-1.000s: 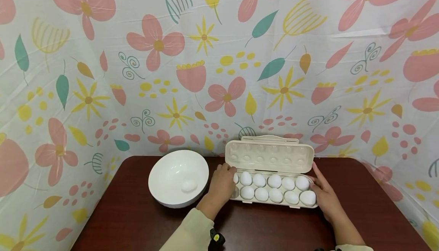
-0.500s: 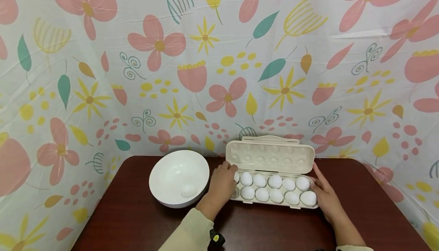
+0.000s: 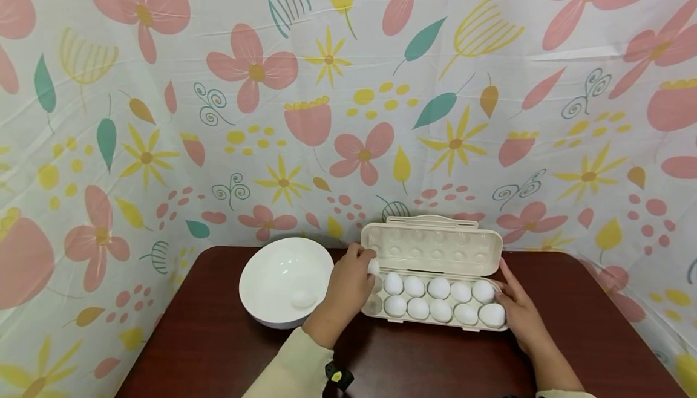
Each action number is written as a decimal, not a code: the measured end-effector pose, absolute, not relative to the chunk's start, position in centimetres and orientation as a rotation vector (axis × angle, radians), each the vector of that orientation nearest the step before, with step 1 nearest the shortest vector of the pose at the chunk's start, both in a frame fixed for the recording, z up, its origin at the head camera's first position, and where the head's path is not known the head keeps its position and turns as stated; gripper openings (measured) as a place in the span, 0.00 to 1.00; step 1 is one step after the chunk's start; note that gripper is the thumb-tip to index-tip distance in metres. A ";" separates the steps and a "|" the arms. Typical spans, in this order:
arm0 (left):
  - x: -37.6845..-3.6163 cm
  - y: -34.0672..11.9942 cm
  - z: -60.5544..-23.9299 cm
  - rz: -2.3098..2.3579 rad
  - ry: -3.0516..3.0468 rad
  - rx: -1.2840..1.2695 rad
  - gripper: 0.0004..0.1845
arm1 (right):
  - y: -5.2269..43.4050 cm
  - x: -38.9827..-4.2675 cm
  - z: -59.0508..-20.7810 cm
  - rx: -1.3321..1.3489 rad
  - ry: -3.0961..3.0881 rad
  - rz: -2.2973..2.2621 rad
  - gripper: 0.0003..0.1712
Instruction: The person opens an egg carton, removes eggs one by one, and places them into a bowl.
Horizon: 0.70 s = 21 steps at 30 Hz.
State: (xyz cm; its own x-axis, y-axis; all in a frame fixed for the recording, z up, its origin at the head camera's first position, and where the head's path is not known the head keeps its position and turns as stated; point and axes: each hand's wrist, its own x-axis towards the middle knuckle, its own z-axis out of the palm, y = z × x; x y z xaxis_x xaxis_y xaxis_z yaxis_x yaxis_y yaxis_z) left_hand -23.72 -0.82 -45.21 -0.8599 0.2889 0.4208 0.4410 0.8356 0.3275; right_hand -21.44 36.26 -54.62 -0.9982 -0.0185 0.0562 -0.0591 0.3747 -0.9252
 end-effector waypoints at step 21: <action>-24.7 -6.6 -42.3 -0.717 -2.591 -0.416 0.22 | 36.3 -21.5 -54.7 0.093 -2.567 1.735 0.38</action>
State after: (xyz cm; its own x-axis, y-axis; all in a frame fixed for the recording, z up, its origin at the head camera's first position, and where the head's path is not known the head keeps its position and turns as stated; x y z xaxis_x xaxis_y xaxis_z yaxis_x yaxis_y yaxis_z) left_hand -24.69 -6.60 -42.31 -0.8678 0.1707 0.4666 0.3864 0.8223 0.4179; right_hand -21.49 36.32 -54.71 -0.9973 -0.0260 0.0682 -0.0730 0.3716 -0.9255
